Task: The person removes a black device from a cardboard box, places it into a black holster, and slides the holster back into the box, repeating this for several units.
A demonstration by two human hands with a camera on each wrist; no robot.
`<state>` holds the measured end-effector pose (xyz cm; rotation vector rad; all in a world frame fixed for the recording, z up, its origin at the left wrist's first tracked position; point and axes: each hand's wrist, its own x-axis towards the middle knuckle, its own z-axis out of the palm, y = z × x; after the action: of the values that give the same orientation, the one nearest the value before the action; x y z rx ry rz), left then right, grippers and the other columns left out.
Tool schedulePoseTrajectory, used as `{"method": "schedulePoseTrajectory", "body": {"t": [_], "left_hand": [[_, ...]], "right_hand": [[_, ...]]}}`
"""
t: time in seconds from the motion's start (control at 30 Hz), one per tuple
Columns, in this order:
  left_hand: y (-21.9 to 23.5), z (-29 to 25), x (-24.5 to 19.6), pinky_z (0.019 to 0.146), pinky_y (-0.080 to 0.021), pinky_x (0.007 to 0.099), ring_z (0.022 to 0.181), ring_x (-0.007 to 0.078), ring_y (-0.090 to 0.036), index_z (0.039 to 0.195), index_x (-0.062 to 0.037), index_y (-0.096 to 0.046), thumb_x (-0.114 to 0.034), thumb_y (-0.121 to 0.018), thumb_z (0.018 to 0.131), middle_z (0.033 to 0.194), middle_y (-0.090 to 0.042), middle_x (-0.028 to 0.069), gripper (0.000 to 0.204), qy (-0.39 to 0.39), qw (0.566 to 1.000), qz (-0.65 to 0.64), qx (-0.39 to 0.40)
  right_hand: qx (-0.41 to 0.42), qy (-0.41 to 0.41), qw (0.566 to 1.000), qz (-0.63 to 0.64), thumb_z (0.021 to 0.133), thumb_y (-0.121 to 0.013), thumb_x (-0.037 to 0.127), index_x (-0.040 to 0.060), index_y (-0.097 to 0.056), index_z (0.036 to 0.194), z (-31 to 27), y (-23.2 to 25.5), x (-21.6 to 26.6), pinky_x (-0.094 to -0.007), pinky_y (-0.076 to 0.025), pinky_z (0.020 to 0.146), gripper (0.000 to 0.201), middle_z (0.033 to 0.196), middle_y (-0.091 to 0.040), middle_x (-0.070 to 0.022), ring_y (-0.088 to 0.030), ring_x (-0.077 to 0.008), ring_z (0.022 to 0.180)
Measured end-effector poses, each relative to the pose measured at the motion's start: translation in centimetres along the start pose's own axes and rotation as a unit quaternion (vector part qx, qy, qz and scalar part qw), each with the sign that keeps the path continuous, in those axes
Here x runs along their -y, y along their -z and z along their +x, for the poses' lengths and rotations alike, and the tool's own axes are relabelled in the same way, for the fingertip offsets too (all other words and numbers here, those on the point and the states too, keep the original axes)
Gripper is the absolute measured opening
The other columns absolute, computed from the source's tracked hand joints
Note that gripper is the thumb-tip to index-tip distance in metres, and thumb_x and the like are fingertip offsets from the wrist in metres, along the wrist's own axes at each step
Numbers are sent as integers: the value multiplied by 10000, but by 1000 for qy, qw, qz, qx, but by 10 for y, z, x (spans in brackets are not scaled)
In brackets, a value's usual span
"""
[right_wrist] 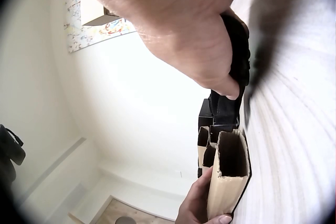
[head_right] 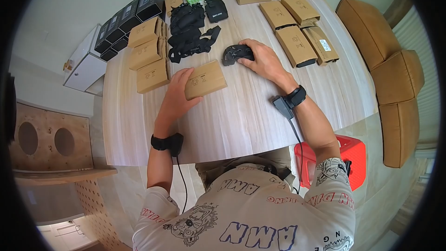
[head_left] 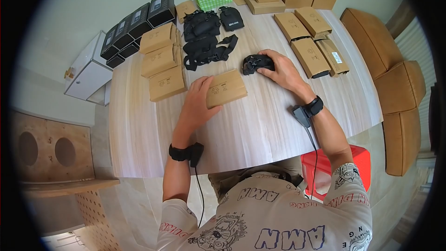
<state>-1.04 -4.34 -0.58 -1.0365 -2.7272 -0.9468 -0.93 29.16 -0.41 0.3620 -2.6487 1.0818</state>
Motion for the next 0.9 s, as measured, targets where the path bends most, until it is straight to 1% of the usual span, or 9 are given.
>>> {"method": "schedulePoseTrajectory", "body": {"t": [0.77,0.83,0.9], "left_hand": [[-1,-2,2,1184,-424,452,1404,403,-488,1529,8,-479,-170,-888,759,1515,-509,210,890,-8,1000,2,-1],[-1,-1,1,1185,-422,454,1405,405,-488,1528,8,-480,-173,-887,759,1514,-510,211,889,-7,1000,-3,0],[0,-2,1,1186,-421,455,1404,405,-489,1528,7,-481,-173,-887,757,1513,-512,211,890,-8,1000,-1,0]], "right_hand": [[6,7,1000,-12,892,-818,201,20,-665,1285,0,-3,-4,-443,-547,943,459,1149,-742,-187,-705,-368,1055],[14,-7,1000,0,885,-810,168,-3,-658,1278,0,-1,-1,-442,-537,972,455,1160,-734,-200,-699,-373,1069],[13,-6,1000,-1,884,-811,168,-3,-659,1277,0,-2,-2,-442,-537,973,455,1161,-733,-201,-699,-374,1070]]}}
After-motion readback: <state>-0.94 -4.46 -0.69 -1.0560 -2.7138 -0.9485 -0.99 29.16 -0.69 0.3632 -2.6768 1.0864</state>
